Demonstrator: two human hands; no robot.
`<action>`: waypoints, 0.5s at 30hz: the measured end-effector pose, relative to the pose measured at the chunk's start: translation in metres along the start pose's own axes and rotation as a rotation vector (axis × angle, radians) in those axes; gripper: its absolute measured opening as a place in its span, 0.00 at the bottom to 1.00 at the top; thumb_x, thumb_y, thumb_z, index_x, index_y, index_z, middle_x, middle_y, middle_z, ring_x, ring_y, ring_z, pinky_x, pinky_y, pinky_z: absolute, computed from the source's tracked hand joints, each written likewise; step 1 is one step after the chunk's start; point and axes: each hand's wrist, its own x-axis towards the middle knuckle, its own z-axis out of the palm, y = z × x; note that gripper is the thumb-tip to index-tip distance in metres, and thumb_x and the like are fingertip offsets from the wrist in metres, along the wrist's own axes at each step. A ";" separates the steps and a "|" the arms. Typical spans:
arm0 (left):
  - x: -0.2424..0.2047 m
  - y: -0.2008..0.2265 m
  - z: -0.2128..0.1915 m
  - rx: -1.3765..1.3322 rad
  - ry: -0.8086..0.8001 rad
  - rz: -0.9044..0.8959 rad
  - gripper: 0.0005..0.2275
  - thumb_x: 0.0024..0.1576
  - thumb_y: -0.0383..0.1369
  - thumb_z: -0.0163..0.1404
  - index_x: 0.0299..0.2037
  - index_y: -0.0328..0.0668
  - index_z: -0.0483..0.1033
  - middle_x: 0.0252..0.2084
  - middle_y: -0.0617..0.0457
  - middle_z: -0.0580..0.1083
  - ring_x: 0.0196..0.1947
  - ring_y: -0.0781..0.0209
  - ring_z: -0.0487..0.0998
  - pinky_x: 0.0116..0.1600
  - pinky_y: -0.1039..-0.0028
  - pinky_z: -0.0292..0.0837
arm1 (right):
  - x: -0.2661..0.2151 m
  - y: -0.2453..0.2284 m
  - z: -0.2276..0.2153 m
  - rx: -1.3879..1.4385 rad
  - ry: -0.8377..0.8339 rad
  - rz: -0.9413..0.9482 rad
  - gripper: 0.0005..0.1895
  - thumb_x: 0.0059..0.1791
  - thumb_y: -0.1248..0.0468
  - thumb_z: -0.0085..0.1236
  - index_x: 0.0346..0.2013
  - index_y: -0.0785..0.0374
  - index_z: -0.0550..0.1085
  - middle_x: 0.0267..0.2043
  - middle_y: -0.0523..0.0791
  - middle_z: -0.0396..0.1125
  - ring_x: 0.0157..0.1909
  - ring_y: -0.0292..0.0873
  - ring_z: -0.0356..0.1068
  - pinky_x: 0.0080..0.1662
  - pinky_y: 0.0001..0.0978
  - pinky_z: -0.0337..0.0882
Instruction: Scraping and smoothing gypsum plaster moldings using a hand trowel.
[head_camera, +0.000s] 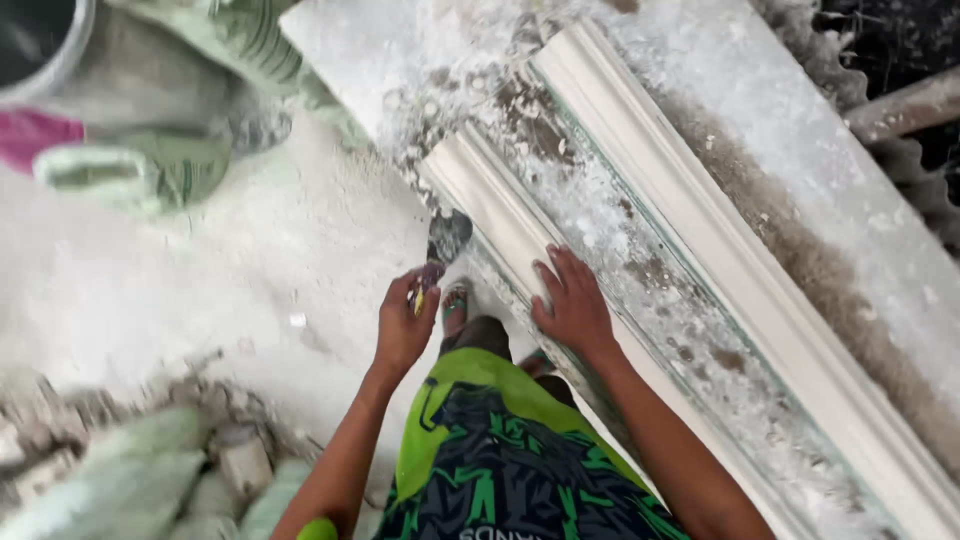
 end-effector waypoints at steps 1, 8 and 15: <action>0.013 -0.002 -0.012 -0.001 -0.032 0.031 0.15 0.63 0.33 0.50 0.55 0.31 0.74 0.49 0.37 0.78 0.49 0.46 0.80 0.54 0.63 0.75 | 0.008 0.002 -0.001 -0.011 0.031 0.031 0.29 0.47 0.56 0.56 0.62 0.61 0.71 0.71 0.54 0.57 0.74 0.56 0.54 0.70 0.52 0.56; 0.129 0.003 -0.071 0.391 -0.833 0.135 0.17 0.61 0.39 0.53 0.59 0.48 0.73 0.45 0.47 0.79 0.39 0.43 0.81 0.41 0.58 0.77 | 0.020 0.013 0.009 -0.033 -0.015 0.099 0.28 0.46 0.57 0.59 0.61 0.58 0.70 0.70 0.52 0.58 0.73 0.56 0.56 0.69 0.51 0.58; 0.203 0.000 -0.041 0.574 -1.209 0.769 0.16 0.61 0.34 0.49 0.59 0.66 0.76 0.51 0.51 0.76 0.38 0.46 0.80 0.36 0.57 0.77 | -0.015 -0.063 -0.002 -0.059 0.160 0.435 0.25 0.49 0.61 0.57 0.61 0.63 0.69 0.70 0.54 0.60 0.74 0.58 0.56 0.70 0.52 0.59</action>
